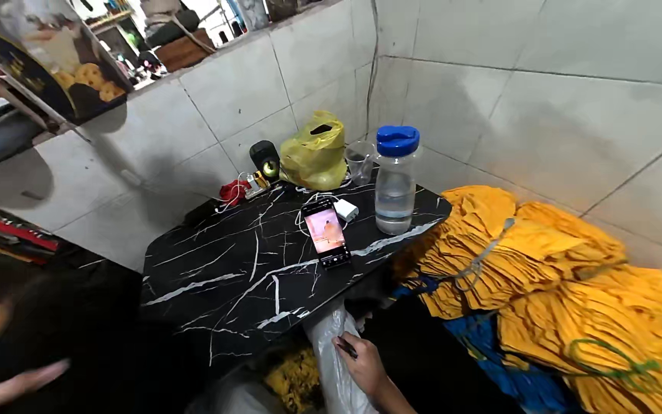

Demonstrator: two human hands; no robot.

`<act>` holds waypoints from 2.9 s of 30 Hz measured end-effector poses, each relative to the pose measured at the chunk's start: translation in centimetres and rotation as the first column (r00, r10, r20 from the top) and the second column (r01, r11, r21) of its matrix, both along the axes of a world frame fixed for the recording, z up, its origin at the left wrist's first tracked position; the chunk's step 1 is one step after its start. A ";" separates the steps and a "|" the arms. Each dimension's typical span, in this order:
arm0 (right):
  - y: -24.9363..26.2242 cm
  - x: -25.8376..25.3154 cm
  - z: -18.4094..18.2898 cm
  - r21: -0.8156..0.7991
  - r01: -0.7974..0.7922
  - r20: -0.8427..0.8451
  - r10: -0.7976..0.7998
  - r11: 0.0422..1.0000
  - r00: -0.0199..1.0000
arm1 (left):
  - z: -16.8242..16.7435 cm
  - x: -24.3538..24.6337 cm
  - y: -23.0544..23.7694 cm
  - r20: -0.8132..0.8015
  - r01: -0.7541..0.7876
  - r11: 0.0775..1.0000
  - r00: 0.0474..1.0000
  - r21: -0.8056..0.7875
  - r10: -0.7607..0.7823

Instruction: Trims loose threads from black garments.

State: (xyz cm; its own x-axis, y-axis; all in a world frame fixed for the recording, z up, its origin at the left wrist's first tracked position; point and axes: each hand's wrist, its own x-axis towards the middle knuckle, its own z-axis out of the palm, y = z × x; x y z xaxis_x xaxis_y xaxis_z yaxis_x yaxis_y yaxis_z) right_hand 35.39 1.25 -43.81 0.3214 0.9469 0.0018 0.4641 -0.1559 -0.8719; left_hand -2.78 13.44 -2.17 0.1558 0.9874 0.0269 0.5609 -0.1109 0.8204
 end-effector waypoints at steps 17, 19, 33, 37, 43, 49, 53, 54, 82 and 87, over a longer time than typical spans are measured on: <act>0.1 -0.1 -1.1 0.096 0.124 -0.114 -0.113 0.988 0.987 | -15.1 18.2 14.6 -0.193 0.419 0.887 0.870 -0.194 -0.453; 0.0 -0.3 -1.0 0.143 0.145 -0.133 -0.127 0.979 0.983 | -17.2 13.8 16.1 -0.472 0.378 0.917 0.790 -0.126 -0.391; 4.1 -1.8 8.0 0.654 0.056 0.046 -0.113 0.754 0.993 | -13.5 4.8 6.7 -0.390 0.347 0.937 0.860 -0.027 -0.330; 7.1 -4.2 13.4 0.457 -0.117 0.233 0.009 0.881 0.972 | -21.7 2.9 11.3 -0.523 -0.136 0.989 0.840 0.058 0.146; 10.5 -7.4 17.0 -0.100 -0.294 0.343 0.310 0.951 0.887 | -27.0 4.8 9.2 -0.184 -0.315 0.921 0.915 0.228 0.358; 12.2 -6.0 16.1 -0.066 -0.349 0.310 0.352 0.935 0.883 | -27.8 4.4 7.3 -0.126 -0.236 0.903 0.946 0.359 0.298; 13.7 -2.9 15.5 -0.027 -0.346 0.272 0.339 0.938 0.900 | -28.2 5.8 3.9 -0.104 -0.242 0.890 0.948 0.386 0.302; 14.1 -2.1 15.2 -0.014 -0.334 0.275 0.325 0.942 0.905 | -28.4 6.1 2.9 -0.092 -0.249 0.885 0.947 0.394 0.307; 7.2 -8.8 14.7 0.095 -0.172 -0.134 0.184 0.980 0.974 | -31.8 8.4 -0.9 -0.195 0.208 0.780 0.974 0.590 -0.113; 5.7 -8.8 15.3 0.195 -0.190 -0.437 0.259 0.962 0.861 | -28.9 7.1 -1.4 -0.239 0.275 0.757 0.958 0.593 -0.160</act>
State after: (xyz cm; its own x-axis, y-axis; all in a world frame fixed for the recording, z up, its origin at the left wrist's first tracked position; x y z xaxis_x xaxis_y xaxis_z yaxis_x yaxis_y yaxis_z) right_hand 26.64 6.93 -28.48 0.0974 0.9942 0.0457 0.0187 0.0440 -0.9989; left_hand 4.34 12.08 -31.06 0.4227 0.7056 0.5687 0.5772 -0.6934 0.4312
